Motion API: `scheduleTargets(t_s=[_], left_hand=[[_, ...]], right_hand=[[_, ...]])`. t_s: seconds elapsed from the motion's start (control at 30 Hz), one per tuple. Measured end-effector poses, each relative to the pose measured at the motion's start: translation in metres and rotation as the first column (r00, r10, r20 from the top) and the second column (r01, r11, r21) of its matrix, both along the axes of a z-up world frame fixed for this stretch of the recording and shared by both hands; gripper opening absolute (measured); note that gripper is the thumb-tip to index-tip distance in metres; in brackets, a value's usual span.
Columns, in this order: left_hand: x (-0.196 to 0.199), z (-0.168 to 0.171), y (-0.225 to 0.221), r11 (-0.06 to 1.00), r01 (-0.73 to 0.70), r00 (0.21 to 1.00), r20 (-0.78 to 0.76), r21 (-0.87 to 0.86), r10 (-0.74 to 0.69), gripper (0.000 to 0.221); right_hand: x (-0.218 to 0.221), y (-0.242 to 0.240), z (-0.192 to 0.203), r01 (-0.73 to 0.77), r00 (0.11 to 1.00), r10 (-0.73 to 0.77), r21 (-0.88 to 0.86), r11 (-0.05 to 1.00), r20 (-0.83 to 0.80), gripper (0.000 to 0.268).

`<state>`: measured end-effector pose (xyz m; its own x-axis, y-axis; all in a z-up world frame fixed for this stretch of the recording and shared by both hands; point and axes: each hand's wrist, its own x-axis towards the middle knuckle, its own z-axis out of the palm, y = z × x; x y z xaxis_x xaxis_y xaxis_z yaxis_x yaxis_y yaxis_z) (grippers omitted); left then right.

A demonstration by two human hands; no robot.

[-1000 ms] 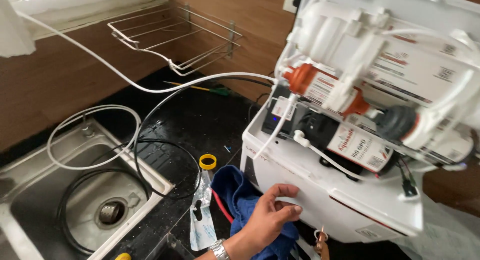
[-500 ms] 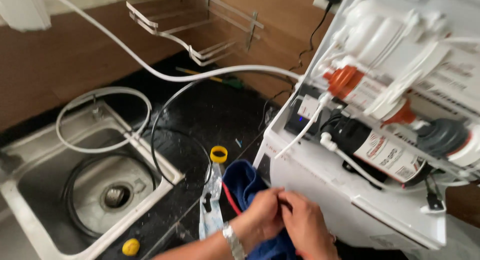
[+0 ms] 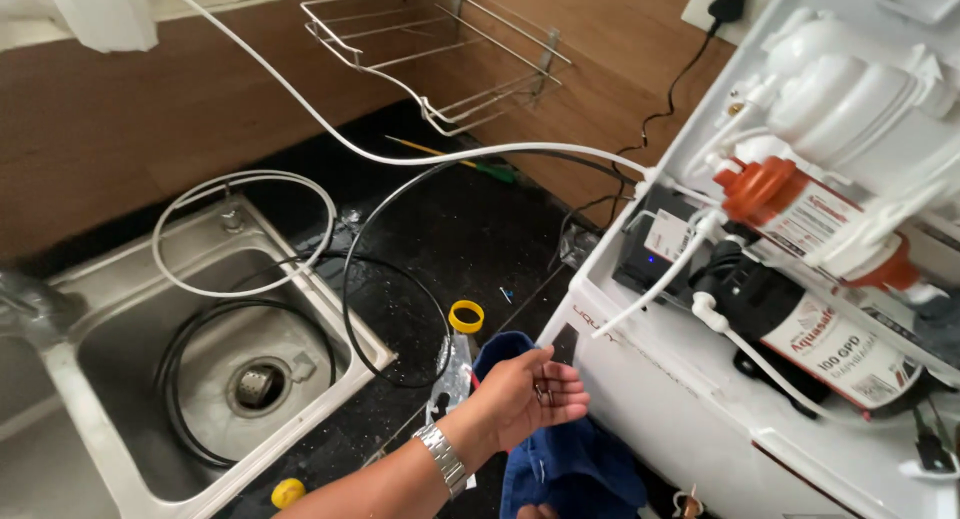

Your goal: Dismantle and repair a water purification system at a kitchen sink.

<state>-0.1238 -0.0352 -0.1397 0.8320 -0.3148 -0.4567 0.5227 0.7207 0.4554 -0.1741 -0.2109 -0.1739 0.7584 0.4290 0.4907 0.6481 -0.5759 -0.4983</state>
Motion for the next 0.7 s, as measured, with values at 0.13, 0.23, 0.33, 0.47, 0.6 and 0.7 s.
scheduleTargets(t_s=[0.13, 0.23, 0.33, 0.47, 0.6, 0.7], left_hand=[[-0.009, 0.002, 0.012, 0.999, -0.031, 0.999, -0.017, -0.032, 0.030, 0.048], [-0.018, -0.002, 0.024, 0.999, -0.036, 0.999, -0.011, 0.035, 0.036, 0.042], [-0.026, -0.021, 0.027, 0.987, -0.044, 0.997, -0.048, 0.152, 0.052, 0.042], [-0.020, -0.052, 0.026, 0.999, -0.037, 0.991, -0.128, 0.040, 0.042, 0.037], [-0.002, -0.037, 0.059, 0.976, -0.135, 0.988, -0.097, -0.174, 0.119, 0.033], [0.023, -0.037, 0.095, 0.965, -0.233, 0.968, -0.119, -0.119, 0.220, 0.032]], right_hand=[[0.004, 0.013, -0.001, -0.002, 0.999, 0.002, -0.006, 1.000, 0.054, 0.008], [0.010, 0.023, -0.002, -0.006, 0.996, 0.007, -0.016, 1.000, 0.092, 0.008], [0.019, 0.034, -0.004, 0.003, 0.991, 0.000, -0.022, 1.000, 0.132, 0.007], [0.027, 0.059, 0.006, 0.035, 0.987, -0.031, -0.022, 0.999, 0.160, 0.007], [0.050, 0.118, 0.042, 0.032, 0.990, -0.023, -0.058, 0.998, 0.142, 0.023], [0.096, 0.178, 0.076, 0.133, 0.987, -0.132, 0.015, 0.991, -0.089, 0.022]])
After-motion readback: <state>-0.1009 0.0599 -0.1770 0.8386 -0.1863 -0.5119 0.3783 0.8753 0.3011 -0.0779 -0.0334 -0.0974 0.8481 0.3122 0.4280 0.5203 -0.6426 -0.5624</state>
